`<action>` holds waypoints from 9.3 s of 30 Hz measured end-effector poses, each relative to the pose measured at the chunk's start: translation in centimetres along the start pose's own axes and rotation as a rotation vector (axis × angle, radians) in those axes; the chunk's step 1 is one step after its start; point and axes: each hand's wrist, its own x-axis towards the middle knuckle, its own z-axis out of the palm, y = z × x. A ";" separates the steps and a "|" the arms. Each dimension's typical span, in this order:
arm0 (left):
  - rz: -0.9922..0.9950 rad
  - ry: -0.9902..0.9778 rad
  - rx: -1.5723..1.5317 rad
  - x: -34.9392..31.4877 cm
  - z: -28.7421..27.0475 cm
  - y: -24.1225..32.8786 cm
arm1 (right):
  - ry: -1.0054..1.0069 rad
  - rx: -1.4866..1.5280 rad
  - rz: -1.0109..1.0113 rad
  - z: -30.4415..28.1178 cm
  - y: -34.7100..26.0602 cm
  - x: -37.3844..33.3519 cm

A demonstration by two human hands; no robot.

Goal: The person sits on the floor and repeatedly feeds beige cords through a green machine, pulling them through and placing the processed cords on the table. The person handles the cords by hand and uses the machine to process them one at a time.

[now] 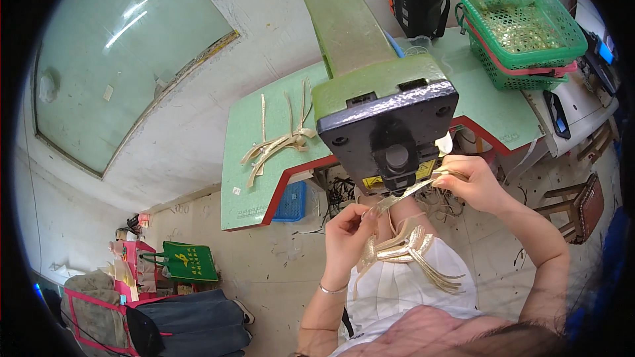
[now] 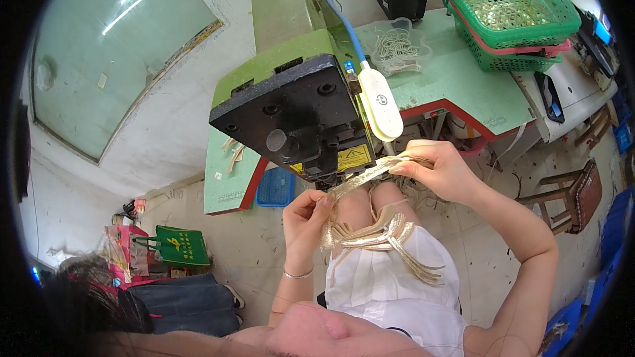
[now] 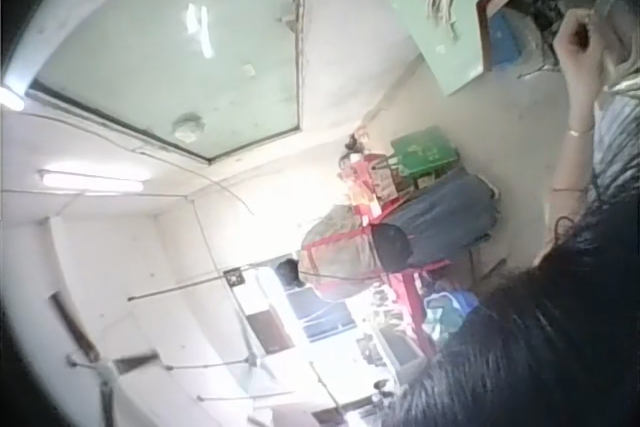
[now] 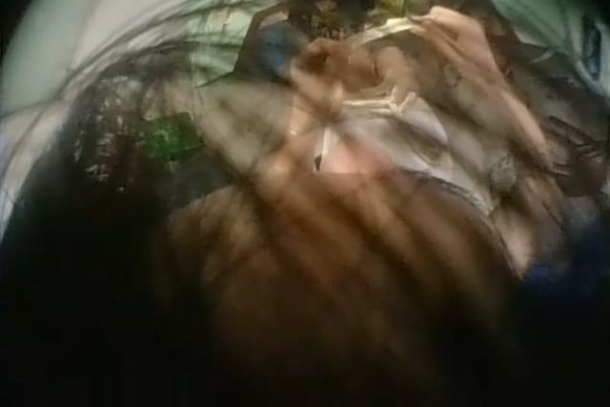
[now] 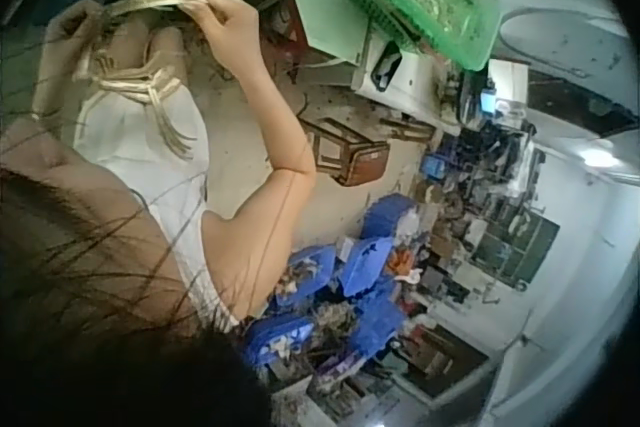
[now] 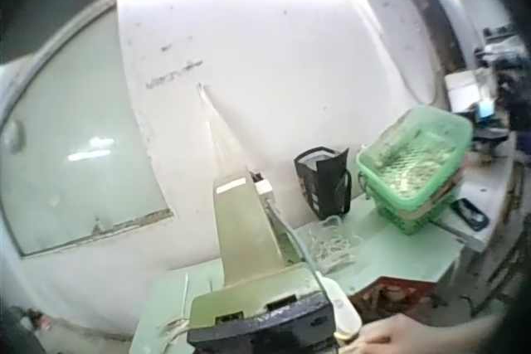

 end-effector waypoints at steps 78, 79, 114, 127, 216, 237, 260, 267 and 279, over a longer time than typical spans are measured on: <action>-0.176 -0.387 0.014 0.5 1.6 -1.4 | -0.707 -0.343 -0.023 -3.1 -4.3 7.0; -0.166 -0.371 -0.048 0.9 2.2 -2.0 | -0.721 -0.377 0.096 -3.6 -5.3 7.3; 0.861 0.446 0.344 -3.2 -1.5 1.6 | -0.604 -0.220 -0.220 -2.3 -2.6 8.2; -0.006 -0.057 -0.208 0.4 5.1 -3.0 | -0.618 -0.428 -0.016 -0.8 -5.0 7.0; -0.080 -0.087 -0.015 1.2 0.9 0.5 | -0.047 0.361 0.326 -1.1 0.0 0.1; 0.119 0.224 0.175 -1.3 -3.8 -2.0 | -0.136 -0.001 -0.023 3.8 -1.4 2.7; -0.041 -0.033 -0.010 -1.1 0.8 -0.8 | -0.377 0.412 0.503 1.5 -2.5 1.1; -0.035 -0.064 -0.093 0.4 1.8 -0.6 | -0.189 0.421 0.531 1.4 -2.8 0.2; 0.020 0.180 -0.205 -4.5 -1.3 -3.8 | -0.286 0.561 0.433 7.1 -1.8 1.0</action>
